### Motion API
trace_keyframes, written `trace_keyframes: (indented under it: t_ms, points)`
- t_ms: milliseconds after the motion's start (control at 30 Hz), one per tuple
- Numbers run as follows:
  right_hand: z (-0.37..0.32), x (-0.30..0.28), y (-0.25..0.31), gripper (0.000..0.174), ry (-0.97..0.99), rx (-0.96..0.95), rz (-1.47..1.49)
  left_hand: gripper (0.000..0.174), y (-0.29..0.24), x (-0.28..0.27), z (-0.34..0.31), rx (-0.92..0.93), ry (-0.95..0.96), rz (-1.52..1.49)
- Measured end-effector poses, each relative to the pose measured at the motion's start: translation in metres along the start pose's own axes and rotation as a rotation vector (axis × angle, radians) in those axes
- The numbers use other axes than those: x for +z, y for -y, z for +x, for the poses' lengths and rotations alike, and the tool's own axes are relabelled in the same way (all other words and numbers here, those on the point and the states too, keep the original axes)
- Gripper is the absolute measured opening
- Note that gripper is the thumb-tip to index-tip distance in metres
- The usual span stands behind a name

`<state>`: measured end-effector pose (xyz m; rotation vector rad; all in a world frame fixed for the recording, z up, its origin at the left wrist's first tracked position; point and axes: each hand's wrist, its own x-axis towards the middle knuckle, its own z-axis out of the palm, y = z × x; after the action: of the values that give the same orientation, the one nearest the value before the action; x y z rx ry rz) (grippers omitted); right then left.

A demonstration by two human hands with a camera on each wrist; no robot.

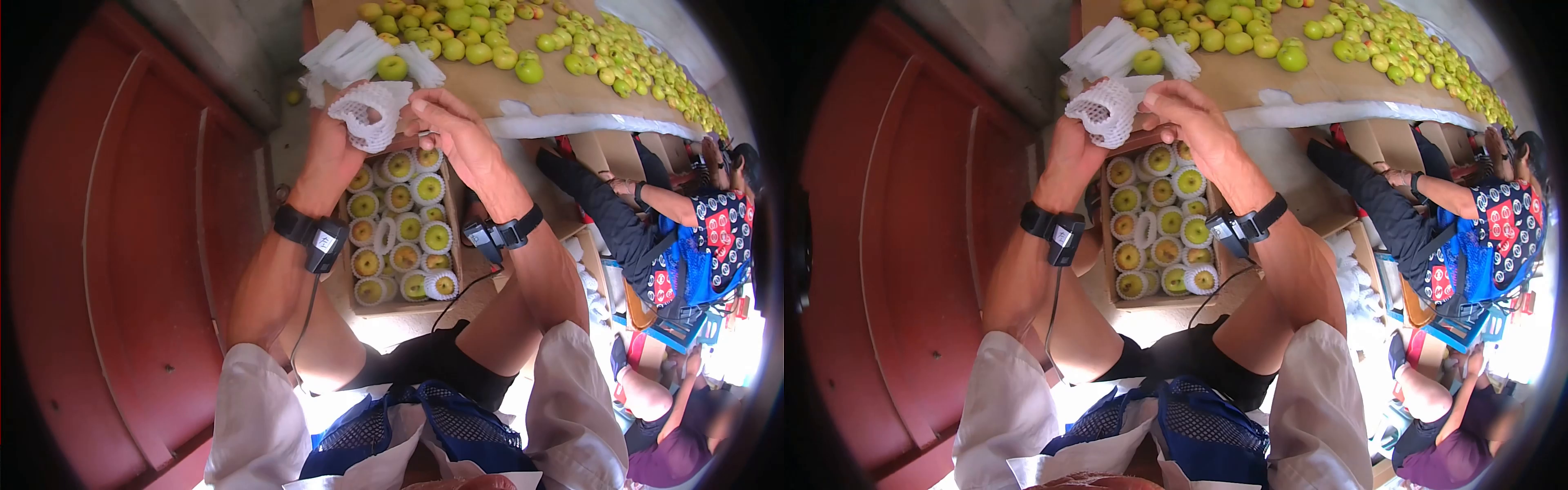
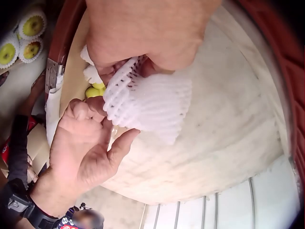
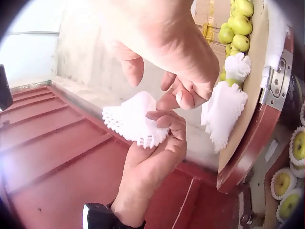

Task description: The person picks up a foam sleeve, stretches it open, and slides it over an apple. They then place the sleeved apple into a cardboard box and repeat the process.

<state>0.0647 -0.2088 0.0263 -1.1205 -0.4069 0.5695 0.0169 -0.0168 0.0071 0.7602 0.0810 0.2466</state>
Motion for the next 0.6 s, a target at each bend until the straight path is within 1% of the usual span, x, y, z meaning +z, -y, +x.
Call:
trace_keyframes:
  t_ms: [67, 167, 233, 267, 367, 467, 567, 600]
  points:
    - [-0.002, 0.001, -0.006, 0.034, -0.012, -0.028, -0.130, 0.027, -0.002, -0.005, -0.002, 0.048, -0.017, 0.014]
    - [-0.011, 0.014, -0.009, 0.030, -0.006, -0.042, -0.290, 0.027, -0.001, -0.007, -0.004, 0.120, -0.051, 0.065]
    - [-0.011, 0.020, -0.015, 0.039, -0.019, -0.099, -0.321, 0.028, 0.002, -0.006, -0.006, 0.141, -0.053, 0.139]
    - [-0.011, 0.022, -0.018, 0.043, -0.027, -0.128, -0.334, 0.029, 0.003, -0.003, -0.007, 0.149, -0.054, 0.178]
    - [-0.006, 0.020, -0.034, 0.041, -0.081, -0.186, -0.443, 0.030, 0.005, 0.002, -0.012, 0.094, -0.057, 0.168]
    - [-0.013, 0.027, -0.017, 0.034, -0.138, -0.082, -0.470, 0.030, 0.012, -0.004, -0.006, 0.081, -0.009, 0.172]
    - [-0.009, 0.022, -0.017, 0.026, -0.130, -0.094, -0.251, 0.029, 0.005, 0.010, -0.013, 0.033, 0.023, 0.161]
    - [-0.007, 0.019, -0.017, 0.025, -0.133, -0.054, -0.232, 0.029, 0.005, 0.011, -0.013, 0.020, 0.039, 0.156]
